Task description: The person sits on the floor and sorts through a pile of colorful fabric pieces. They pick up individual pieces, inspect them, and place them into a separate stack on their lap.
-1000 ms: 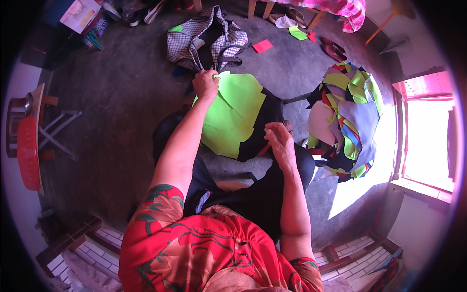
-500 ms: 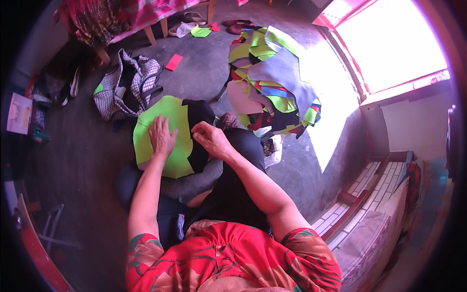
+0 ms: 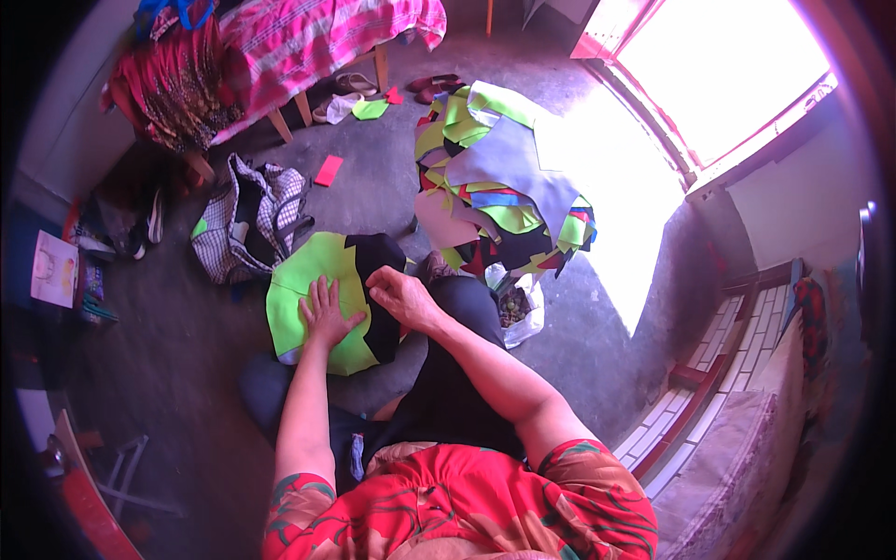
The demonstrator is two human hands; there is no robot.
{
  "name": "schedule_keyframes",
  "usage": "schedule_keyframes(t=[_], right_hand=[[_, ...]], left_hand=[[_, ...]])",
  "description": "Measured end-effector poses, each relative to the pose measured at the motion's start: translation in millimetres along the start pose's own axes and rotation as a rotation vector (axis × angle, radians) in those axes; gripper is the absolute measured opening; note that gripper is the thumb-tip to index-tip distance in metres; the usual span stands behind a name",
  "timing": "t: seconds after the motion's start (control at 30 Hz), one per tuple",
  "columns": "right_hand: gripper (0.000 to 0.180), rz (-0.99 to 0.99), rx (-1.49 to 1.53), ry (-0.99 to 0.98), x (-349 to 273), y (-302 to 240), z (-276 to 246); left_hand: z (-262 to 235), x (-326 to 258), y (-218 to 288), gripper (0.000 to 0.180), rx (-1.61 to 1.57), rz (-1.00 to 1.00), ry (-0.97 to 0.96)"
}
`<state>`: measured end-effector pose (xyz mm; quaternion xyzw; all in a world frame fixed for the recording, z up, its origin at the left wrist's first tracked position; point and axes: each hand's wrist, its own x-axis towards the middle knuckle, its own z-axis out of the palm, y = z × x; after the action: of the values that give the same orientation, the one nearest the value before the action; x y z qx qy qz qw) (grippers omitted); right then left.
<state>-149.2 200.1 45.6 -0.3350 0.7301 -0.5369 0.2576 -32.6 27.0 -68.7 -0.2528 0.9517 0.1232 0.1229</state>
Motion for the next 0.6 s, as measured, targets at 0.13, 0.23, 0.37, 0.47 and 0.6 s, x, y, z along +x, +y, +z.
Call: schedule_keyframes(t=[0.13, 0.23, 0.37, 0.47, 0.6], right_hand=[[0.020, 0.013, 0.055, 0.002, -6, -2, -4], [0.019, 0.061, 0.150, -0.051, -14, -17, -15], [0.017, -0.024, 0.467, -0.020, -32, -34, -41], [0.012, -0.106, 0.385, 0.166, -43, -71, -88], [0.012, -0.248, -0.019, 0.614, -28, -58, -189]], left_hand=[[-13, 0, 6, 0.116, 0.022, -0.031, -0.137], [-12, 0, 5, 0.121, 0.005, -0.035, -0.147], [-14, 2, 11, 0.120, 0.009, -0.047, -0.171], [-12, -1, 8, 0.119, 0.024, -0.057, -0.168], [-15, -2, 10, 0.120, 0.009, -0.070, -0.187]])
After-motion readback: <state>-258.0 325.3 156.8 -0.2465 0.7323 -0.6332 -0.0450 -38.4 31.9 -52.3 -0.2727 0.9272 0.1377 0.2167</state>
